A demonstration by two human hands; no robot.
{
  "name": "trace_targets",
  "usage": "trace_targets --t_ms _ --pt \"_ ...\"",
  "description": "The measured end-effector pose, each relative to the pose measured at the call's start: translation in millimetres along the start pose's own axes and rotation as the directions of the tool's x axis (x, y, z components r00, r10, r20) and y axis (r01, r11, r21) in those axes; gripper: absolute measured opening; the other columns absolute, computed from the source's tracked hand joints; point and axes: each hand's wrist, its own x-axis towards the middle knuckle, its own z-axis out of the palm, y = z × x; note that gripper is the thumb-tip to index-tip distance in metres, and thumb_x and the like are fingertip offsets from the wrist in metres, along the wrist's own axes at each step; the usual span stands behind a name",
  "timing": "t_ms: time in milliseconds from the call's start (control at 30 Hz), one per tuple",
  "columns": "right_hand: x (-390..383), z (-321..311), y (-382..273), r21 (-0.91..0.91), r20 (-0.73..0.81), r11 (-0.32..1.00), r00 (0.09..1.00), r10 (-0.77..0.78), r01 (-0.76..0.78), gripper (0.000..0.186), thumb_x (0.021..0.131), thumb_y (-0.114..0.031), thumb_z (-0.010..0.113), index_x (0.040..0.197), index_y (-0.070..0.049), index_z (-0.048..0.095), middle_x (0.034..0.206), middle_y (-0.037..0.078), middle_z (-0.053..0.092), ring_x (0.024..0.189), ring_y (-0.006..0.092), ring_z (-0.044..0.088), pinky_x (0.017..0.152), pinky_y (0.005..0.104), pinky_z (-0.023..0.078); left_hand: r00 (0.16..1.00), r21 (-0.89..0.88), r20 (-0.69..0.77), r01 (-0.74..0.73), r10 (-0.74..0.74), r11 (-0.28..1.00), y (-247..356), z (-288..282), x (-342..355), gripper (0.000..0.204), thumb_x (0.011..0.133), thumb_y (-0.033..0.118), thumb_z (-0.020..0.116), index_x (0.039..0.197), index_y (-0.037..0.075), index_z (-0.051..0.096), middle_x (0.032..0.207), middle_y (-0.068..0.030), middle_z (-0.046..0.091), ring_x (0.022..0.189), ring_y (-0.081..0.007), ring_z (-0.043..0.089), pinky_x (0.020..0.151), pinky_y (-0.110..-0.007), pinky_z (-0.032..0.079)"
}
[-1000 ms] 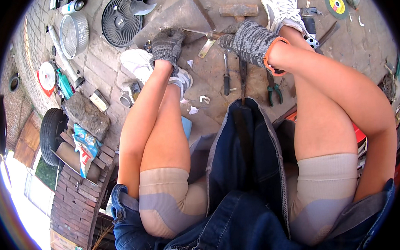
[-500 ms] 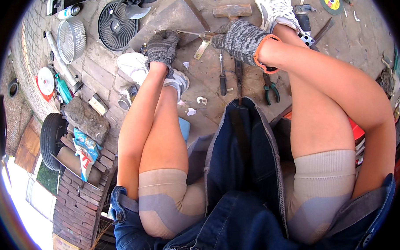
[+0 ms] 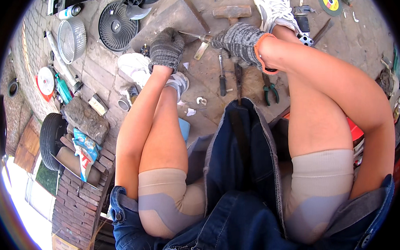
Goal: The person sits on the ground in a workshop and uses pliers to manipulate a small metal component. They then use a hammer and a chisel to strike the metal part on a metal plate, performing repeated strikes to shape or adjust the object.
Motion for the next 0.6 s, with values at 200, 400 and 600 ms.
trace_targets --t_ms 200,400,600 --pt "4 -1 3 0.345 0.1 0.931 0.991 0.086 -0.115 0.025 0.088 -0.034 0.055 0.093 -0.011 0.063 0.059 -0.001 0.048 0.039 0.008 0.032 0.035 0.0232 0.022 0.993 -0.161 -0.114 0.017 -0.036 0.987 -12 11 -6 0.021 0.079 0.022 0.059 0.087 0.003 0.065 0.08 -0.019 0.063 0.074 -0.0319 0.062 0.069 -0.038 0.048" --pt "1 -13 2 -0.002 -0.007 1.0 1.0 0.014 -0.014 0.035 0.082 -0.04 0.059 0.066 -0.009 0.061 0.054 0.001 0.05 0.047 0.0117 0.046 0.039 0.0269 0.032 0.984 -0.375 0.014 0.169 -0.177 0.911 -24 12 -10 0.026 0.08 0.025 0.065 0.087 0.0 0.065 0.074 -0.0099 0.065 0.067 -0.0177 0.059 0.066 -0.031 0.047" --pt "8 -11 10 -0.486 -0.016 0.825 0.941 -0.339 0.289 0.033 0.086 -0.03 0.054 0.098 0.0 0.061 0.075 0.012 0.061 0.068 0.0213 0.057 0.067 0.0307 0.046 0.977 -0.408 0.044 0.208 -0.208 0.889 -21 8 -13 0.029 0.079 0.028 0.066 0.088 0.001 0.066 0.076 -0.0117 0.066 0.071 -0.0204 0.06 0.068 -0.031 0.047"
